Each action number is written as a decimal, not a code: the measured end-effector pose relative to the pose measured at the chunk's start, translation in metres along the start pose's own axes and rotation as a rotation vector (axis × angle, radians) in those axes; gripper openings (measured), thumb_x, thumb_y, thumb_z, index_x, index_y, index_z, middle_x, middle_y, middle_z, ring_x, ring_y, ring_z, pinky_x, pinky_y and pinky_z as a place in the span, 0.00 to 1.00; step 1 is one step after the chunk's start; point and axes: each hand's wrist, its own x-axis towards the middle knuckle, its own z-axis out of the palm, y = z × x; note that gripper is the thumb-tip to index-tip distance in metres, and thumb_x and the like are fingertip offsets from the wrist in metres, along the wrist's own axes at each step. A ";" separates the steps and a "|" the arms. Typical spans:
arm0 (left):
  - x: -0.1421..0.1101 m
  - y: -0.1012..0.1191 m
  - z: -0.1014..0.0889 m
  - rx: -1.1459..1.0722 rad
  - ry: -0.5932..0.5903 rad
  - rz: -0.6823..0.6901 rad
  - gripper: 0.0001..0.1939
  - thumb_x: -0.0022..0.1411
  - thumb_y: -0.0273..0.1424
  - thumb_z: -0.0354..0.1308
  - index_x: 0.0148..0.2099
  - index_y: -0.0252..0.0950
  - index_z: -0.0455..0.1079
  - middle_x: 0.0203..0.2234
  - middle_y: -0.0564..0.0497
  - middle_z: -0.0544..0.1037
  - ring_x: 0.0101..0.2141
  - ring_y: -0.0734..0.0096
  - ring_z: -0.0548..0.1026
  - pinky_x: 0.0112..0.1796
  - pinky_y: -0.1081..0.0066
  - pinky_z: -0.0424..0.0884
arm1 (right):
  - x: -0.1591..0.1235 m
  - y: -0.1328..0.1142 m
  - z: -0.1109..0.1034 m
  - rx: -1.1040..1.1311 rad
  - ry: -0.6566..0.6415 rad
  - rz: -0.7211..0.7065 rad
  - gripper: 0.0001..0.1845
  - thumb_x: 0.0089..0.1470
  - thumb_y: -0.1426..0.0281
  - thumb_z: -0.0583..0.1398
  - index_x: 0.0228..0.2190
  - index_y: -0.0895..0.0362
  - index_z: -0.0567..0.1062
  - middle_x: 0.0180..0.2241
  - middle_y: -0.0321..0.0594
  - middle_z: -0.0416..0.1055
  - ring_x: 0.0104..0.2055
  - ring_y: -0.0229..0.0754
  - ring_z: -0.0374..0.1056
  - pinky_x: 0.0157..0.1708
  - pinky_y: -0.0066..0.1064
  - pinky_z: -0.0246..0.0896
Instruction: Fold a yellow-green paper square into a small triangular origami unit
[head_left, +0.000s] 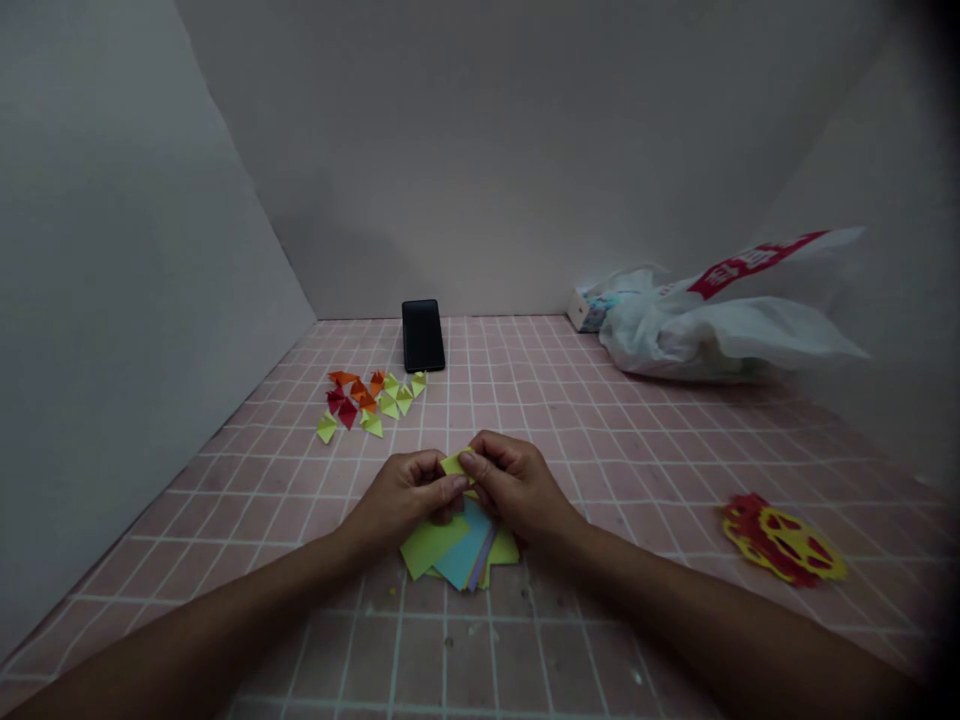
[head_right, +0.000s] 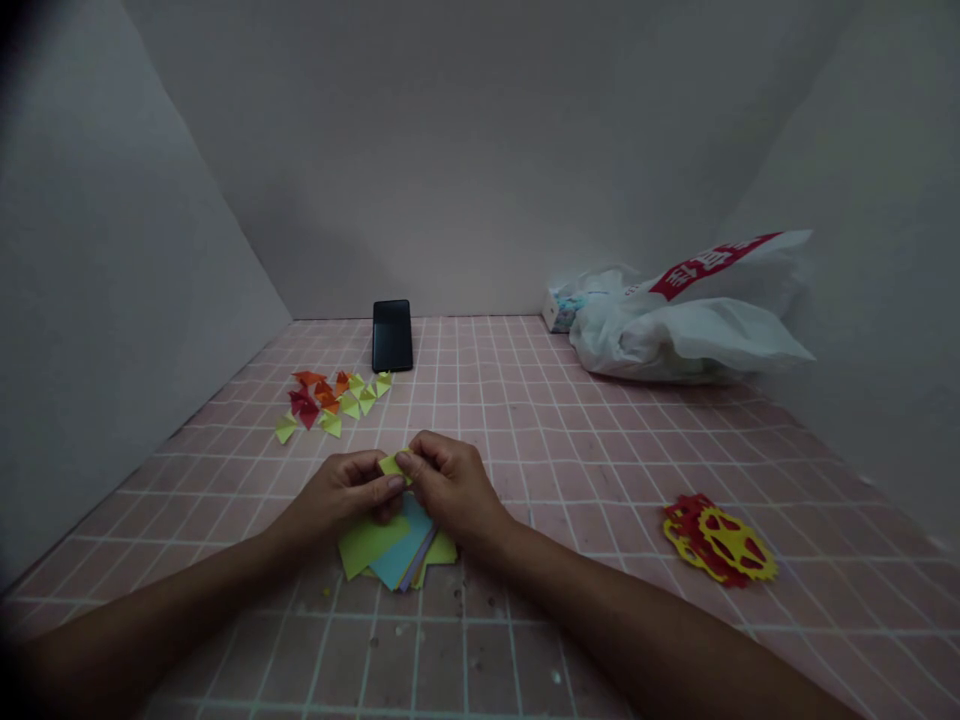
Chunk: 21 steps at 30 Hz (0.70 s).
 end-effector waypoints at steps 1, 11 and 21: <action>0.000 0.000 0.000 0.020 -0.004 -0.002 0.16 0.55 0.42 0.61 0.27 0.33 0.66 0.17 0.56 0.68 0.19 0.78 0.64 0.24 0.75 0.59 | 0.000 0.000 0.000 -0.004 0.004 0.000 0.14 0.56 0.63 0.58 0.22 0.55 0.66 0.16 0.29 0.60 0.18 0.33 0.52 0.19 0.26 0.46; -0.001 -0.002 0.003 -0.021 -0.013 0.013 0.18 0.56 0.44 0.61 0.27 0.34 0.65 0.16 0.57 0.67 0.18 0.78 0.64 0.22 0.76 0.59 | -0.006 -0.002 0.001 -0.125 0.032 -0.053 0.15 0.58 0.64 0.57 0.21 0.55 0.68 0.16 0.31 0.61 0.18 0.34 0.54 0.19 0.26 0.48; -0.002 0.002 0.001 -0.054 0.023 0.046 0.19 0.54 0.44 0.63 0.27 0.34 0.63 0.18 0.57 0.69 0.17 0.80 0.64 0.21 0.77 0.59 | -0.001 -0.001 0.002 0.051 0.020 0.031 0.15 0.58 0.61 0.57 0.24 0.55 0.66 0.16 0.30 0.63 0.17 0.33 0.56 0.18 0.25 0.50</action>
